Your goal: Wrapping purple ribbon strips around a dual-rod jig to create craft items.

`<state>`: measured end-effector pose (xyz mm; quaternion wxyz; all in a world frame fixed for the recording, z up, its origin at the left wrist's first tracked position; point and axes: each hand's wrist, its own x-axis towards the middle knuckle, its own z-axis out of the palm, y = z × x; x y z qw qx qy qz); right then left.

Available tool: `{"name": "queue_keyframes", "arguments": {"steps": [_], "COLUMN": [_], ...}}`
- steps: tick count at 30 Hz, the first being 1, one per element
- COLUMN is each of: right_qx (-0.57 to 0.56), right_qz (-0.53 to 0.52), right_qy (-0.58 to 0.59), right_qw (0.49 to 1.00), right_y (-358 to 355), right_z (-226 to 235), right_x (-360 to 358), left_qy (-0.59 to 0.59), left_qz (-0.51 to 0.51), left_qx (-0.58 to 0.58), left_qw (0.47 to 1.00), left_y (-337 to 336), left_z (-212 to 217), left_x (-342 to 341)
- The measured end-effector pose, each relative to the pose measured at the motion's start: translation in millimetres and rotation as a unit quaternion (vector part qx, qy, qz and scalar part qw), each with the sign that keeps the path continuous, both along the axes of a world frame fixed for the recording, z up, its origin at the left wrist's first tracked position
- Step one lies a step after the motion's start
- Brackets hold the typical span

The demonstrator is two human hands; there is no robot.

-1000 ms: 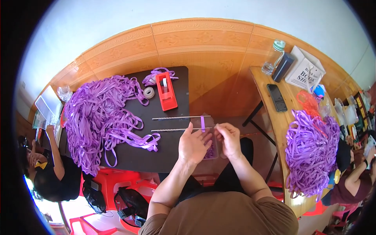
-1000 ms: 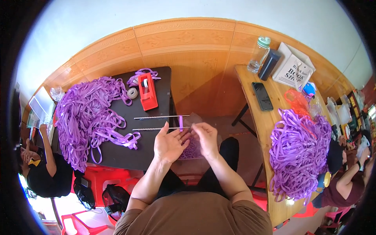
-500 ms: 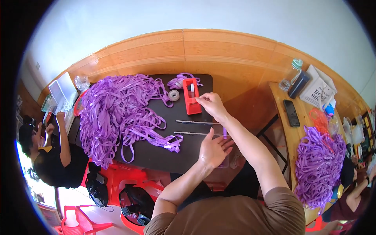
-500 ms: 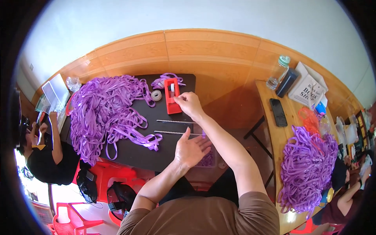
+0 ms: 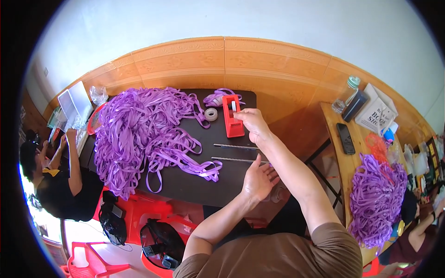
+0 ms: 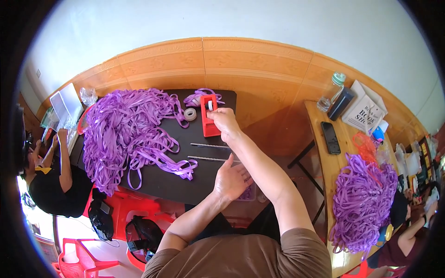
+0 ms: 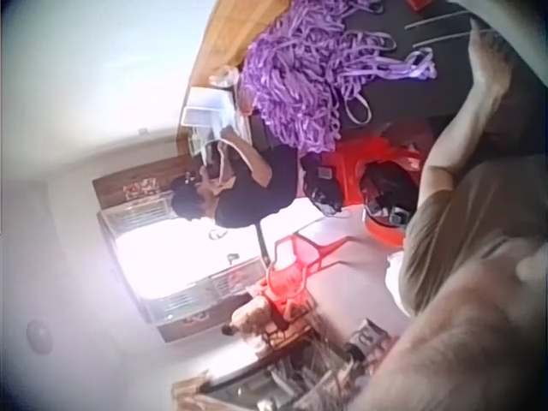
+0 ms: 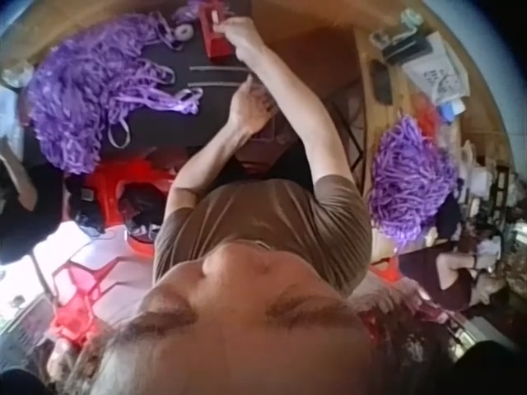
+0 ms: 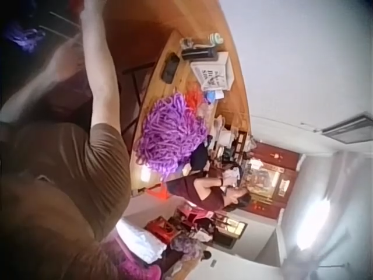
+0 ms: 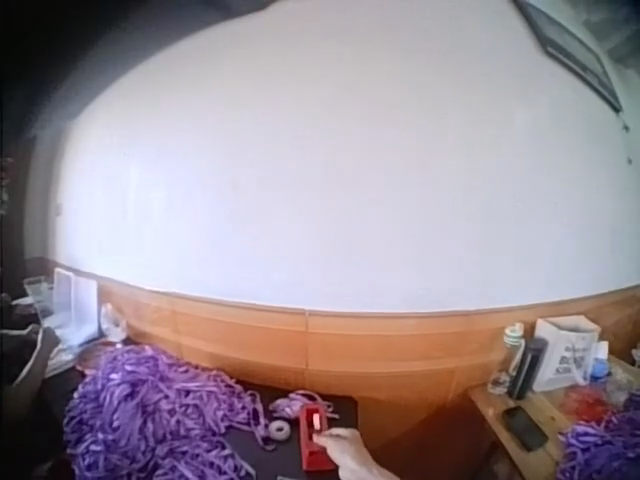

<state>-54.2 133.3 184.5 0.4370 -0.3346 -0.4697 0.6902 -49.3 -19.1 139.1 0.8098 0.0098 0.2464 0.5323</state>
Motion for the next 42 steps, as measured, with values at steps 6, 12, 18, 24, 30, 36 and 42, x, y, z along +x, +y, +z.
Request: {"name": "queue_keyframes", "arguments": {"steps": [6, 12, 18, 24, 30, 36, 42], "right_qx": [0.039, 0.227, 0.160, 0.315, 0.178, 0.167, 0.143], "right_qz": [-0.026, -0.125, -0.029, 0.024, 0.222, 0.325, 0.334], "right_qy": [-0.086, -0.262, -0.303, -0.290, -0.219, -0.285, -0.267], "right_qw": [0.995, 0.930, 0.939, 0.903, 0.933, 0.886, 0.892], "right_y": [-21, -23, 8, 18, 15, 3, 6], "right_z": [-29, -54, -76, -67, -3, -33, -49], "right_x": [7, 4, 23, 52, 122, 159, 160], "left_qy": [-0.005, 0.005, -0.010, -0.003, 0.017, 0.028, 0.041], "left_qz": [0.017, 0.052, 0.016, 0.000, 0.002, 0.002, -0.004], "left_qx": [0.044, 0.027, 0.024, 0.012, 0.016, 0.024, 0.030], "left_qw": [0.999, 0.998, 1.000, 1.000, 1.000, 0.999, 0.999], "left_y": [-2, -3, -2, 3, -1, -1, -2], "left_z": [-3, -3, 0, -5, -6, -6, -5], "left_x": [2, 1, 3, 1, -1, 0, 0]}}
